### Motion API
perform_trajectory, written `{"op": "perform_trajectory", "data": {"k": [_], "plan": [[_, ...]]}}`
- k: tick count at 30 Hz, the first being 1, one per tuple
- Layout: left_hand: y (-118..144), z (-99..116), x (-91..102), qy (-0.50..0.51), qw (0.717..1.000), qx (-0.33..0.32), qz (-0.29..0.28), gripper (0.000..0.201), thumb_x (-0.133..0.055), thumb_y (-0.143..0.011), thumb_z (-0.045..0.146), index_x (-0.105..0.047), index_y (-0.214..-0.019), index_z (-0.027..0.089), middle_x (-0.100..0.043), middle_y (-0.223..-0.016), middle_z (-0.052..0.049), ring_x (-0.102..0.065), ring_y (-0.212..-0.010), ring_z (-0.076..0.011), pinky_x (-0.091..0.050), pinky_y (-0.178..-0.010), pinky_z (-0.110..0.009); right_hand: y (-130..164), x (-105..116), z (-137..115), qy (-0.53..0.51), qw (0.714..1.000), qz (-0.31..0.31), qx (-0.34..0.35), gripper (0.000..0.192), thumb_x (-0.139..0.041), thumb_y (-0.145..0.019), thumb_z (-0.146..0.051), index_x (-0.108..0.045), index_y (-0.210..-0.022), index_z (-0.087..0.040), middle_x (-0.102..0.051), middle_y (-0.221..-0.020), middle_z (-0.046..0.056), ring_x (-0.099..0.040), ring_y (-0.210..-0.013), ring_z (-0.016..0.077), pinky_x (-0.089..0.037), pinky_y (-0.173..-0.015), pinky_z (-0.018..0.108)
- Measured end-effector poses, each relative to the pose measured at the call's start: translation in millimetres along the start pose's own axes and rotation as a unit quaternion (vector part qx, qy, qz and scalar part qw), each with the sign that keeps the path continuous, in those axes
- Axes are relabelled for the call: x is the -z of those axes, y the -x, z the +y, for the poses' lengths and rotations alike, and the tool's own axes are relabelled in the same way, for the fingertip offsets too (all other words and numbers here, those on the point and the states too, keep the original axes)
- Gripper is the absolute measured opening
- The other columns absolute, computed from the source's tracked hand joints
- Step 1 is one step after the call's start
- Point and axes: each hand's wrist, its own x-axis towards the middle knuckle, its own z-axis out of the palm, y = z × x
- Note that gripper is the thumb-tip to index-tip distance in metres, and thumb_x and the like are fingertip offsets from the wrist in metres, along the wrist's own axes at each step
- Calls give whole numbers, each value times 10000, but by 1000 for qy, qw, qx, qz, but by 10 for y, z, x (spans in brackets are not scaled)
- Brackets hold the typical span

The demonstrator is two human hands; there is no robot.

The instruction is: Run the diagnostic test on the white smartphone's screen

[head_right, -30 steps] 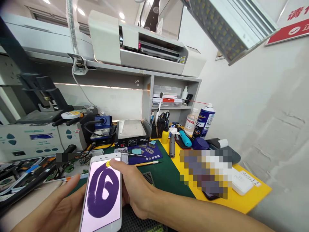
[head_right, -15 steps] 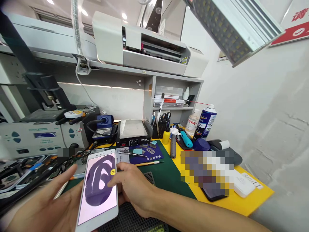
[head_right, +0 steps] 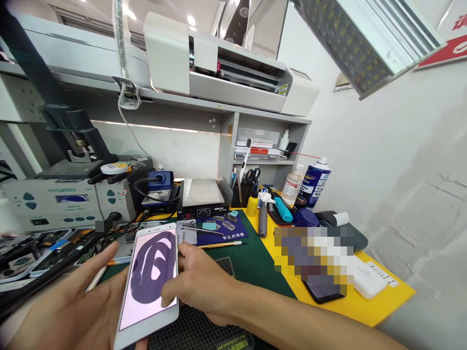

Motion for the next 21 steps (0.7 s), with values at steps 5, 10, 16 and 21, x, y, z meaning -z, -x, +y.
{"op": "perform_trajectory", "data": {"k": [5, 10, 16, 21], "plan": [[-1, -29, -22, 22, 998, 0, -53, 603, -460, -957, 552, -492, -1465, 228, -748, -1004, -110, -676, -802, -285, -596, -616, -444, 4, 3, 12, 27, 1000, -4, -2, 630, -800, -453, -81, -545, -1020, -182, -638, -827, -43, -602, -727, 145, -427, -614, 244], [-13, -52, -80, 30, 994, -16, -102, 475, -539, -928, 546, -661, -1314, 298, -752, -933, -90, -660, -804, -241, -580, -604, -332, 44, -14, 20, 42, 999, 1, -15, 776, -853, -452, -86, -489, -1130, -188, -642, -859, -47, -596, -717, 127, -451, -664, 257], [19, -92, -81, 32, 995, -3, -96, 406, -640, -862, 564, -694, -1242, 431, -721, -1141, -40, -619, -1012, -250, -564, -741, -309, 80, -34, 71, 80, 997, -9, 13, 828, -858, -499, -43, -432, -1191, -200, -637, -861, -52, -597, -705, 117, -464, -644, 244], [-25, -122, 34, 11, 997, 8, -80, 536, -693, -789, 623, -659, -1291, 440, -681, -1275, -2, -571, -1127, -296, -566, -744, -331, 100, -74, 88, 83, 996, -10, 29, 763, -863, -521, -34, -439, -1130, -207, -635, -851, -69, -588, -679, 95, -471, -639, 226]]}}
